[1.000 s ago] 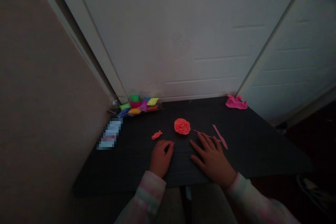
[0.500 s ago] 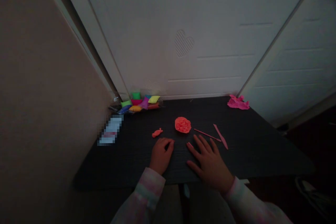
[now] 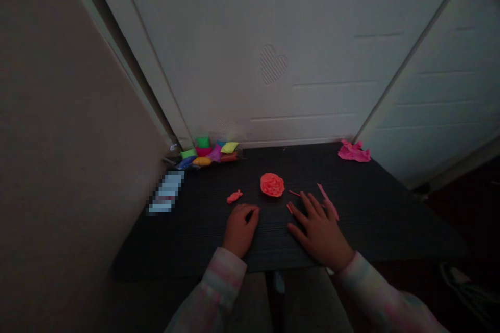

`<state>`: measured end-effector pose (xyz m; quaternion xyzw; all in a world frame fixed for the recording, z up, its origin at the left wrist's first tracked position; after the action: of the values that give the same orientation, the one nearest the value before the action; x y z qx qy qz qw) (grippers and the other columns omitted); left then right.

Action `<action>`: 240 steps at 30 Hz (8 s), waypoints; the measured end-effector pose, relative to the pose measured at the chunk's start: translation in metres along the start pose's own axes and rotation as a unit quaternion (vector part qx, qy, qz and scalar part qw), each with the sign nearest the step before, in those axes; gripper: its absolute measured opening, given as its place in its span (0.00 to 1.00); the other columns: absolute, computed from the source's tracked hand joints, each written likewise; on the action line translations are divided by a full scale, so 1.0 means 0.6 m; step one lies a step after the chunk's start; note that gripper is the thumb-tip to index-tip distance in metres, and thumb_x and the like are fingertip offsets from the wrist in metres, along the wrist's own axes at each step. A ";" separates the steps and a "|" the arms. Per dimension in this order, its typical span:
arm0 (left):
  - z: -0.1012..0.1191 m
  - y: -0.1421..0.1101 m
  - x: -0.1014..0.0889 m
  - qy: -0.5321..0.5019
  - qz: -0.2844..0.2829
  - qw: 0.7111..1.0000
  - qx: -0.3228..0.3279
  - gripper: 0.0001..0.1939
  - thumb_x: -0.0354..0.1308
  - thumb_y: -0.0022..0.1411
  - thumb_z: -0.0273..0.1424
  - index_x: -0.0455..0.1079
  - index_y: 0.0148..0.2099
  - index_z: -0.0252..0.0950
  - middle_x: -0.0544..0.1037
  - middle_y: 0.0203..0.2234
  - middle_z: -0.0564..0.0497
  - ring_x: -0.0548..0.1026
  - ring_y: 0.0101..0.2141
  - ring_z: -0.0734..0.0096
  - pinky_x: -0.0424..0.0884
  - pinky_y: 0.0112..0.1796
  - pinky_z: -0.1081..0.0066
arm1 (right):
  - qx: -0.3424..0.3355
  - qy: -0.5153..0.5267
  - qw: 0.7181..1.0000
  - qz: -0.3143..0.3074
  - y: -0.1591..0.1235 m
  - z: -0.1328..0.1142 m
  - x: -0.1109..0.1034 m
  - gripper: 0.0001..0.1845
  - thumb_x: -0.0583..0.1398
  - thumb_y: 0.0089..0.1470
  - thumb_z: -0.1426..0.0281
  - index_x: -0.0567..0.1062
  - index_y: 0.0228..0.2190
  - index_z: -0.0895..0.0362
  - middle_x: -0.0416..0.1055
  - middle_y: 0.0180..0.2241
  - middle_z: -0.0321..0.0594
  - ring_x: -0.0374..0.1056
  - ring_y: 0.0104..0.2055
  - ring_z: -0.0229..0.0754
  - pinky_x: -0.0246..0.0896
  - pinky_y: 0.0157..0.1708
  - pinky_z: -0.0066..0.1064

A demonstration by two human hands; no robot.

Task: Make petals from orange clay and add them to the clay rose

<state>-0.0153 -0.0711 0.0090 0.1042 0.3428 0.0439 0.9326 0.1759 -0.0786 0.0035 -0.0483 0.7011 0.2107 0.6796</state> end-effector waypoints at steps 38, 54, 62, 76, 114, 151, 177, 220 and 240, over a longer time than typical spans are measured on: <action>0.000 -0.002 -0.001 0.006 -0.011 1.000 -0.006 0.11 0.47 0.58 0.30 0.71 0.33 0.34 0.76 0.30 0.48 0.72 0.35 0.67 0.67 0.39 0.65 | 0.027 0.008 1.000 -0.013 -0.001 -0.024 0.007 0.26 0.47 0.54 0.54 0.63 0.51 0.50 0.53 0.57 0.50 0.48 0.59 0.52 0.39 0.53 0.50; 0.003 0.000 -0.001 -0.004 -0.015 1.000 -0.009 0.12 0.47 0.57 0.32 0.71 0.32 0.35 0.76 0.30 0.48 0.72 0.35 0.66 0.67 0.39 0.64 | 0.044 -0.011 0.999 -0.004 -0.003 -0.012 0.005 0.24 0.49 0.53 0.56 0.64 0.51 0.48 0.54 0.56 0.52 0.48 0.58 0.55 0.38 0.52 0.53; 0.005 -0.001 -0.002 -0.005 -0.009 1.000 -0.013 0.12 0.47 0.58 0.31 0.71 0.32 0.35 0.76 0.30 0.48 0.72 0.35 0.67 0.68 0.39 0.65 | 0.046 -0.015 0.999 -0.001 -0.002 -0.002 0.007 0.24 0.49 0.53 0.56 0.65 0.50 0.48 0.53 0.57 0.51 0.47 0.58 0.54 0.37 0.53 0.52; 0.005 0.000 -0.002 -0.009 -0.006 1.000 -0.010 0.11 0.48 0.57 0.31 0.71 0.30 0.36 0.76 0.28 0.50 0.72 0.34 0.68 0.68 0.38 0.66 | 0.059 -0.027 0.998 -0.004 -0.003 0.009 0.006 0.24 0.49 0.53 0.57 0.65 0.50 0.50 0.53 0.57 0.53 0.47 0.59 0.54 0.38 0.52 0.52; 0.003 0.000 -0.003 -0.010 -0.005 1.000 0.000 0.11 0.48 0.57 0.32 0.71 0.30 0.37 0.76 0.28 0.49 0.72 0.34 0.67 0.68 0.38 0.65 | 0.043 -0.034 0.998 -0.009 -0.011 0.014 -0.002 0.24 0.49 0.53 0.56 0.65 0.50 0.50 0.53 0.57 0.52 0.47 0.59 0.54 0.38 0.53 0.52; 0.001 -0.001 0.001 -0.003 -0.015 1.000 -0.011 0.10 0.48 0.57 0.30 0.71 0.32 0.34 0.76 0.29 0.49 0.72 0.35 0.68 0.67 0.39 0.66 | 0.044 -0.032 0.999 0.005 -0.011 0.015 -0.002 0.22 0.49 0.54 0.57 0.66 0.49 0.49 0.54 0.57 0.50 0.48 0.58 0.54 0.37 0.53 0.51; -0.006 0.000 0.000 -0.006 -0.006 1.000 -0.003 0.12 0.48 0.57 0.32 0.72 0.32 0.35 0.76 0.30 0.49 0.72 0.35 0.67 0.67 0.39 0.66 | 0.051 -0.031 0.998 0.021 -0.026 0.023 -0.002 0.23 0.49 0.53 0.56 0.66 0.49 0.49 0.55 0.56 0.50 0.47 0.59 0.54 0.38 0.53 0.52; -0.003 0.001 0.001 -0.007 -0.002 1.000 0.007 0.11 0.48 0.57 0.32 0.71 0.31 0.36 0.76 0.29 0.50 0.72 0.34 0.68 0.68 0.38 0.65 | 0.053 -0.040 0.998 0.002 -0.044 0.011 0.001 0.23 0.50 0.54 0.58 0.64 0.51 0.49 0.53 0.57 0.50 0.46 0.59 0.54 0.39 0.52 0.53; -0.002 -0.001 -0.002 -0.002 -0.002 1.000 0.000 0.11 0.48 0.57 0.31 0.71 0.31 0.36 0.76 0.29 0.50 0.72 0.34 0.68 0.68 0.38 0.66 | 0.027 -0.030 0.999 -0.007 -0.045 -0.008 0.000 0.24 0.49 0.54 0.57 0.63 0.51 0.48 0.54 0.57 0.49 0.48 0.58 0.53 0.40 0.52 0.51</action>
<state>-0.0171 -0.0713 0.0086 0.1040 0.3410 0.0418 0.9334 0.1807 -0.1048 -0.0028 -0.0280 0.6856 0.1881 0.7027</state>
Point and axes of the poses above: each hand's wrist, its own y-axis towards the middle knuckle, its own x-axis out of the palm, z = x × y, the point moved 2 cm from there along y, towards the middle knuckle
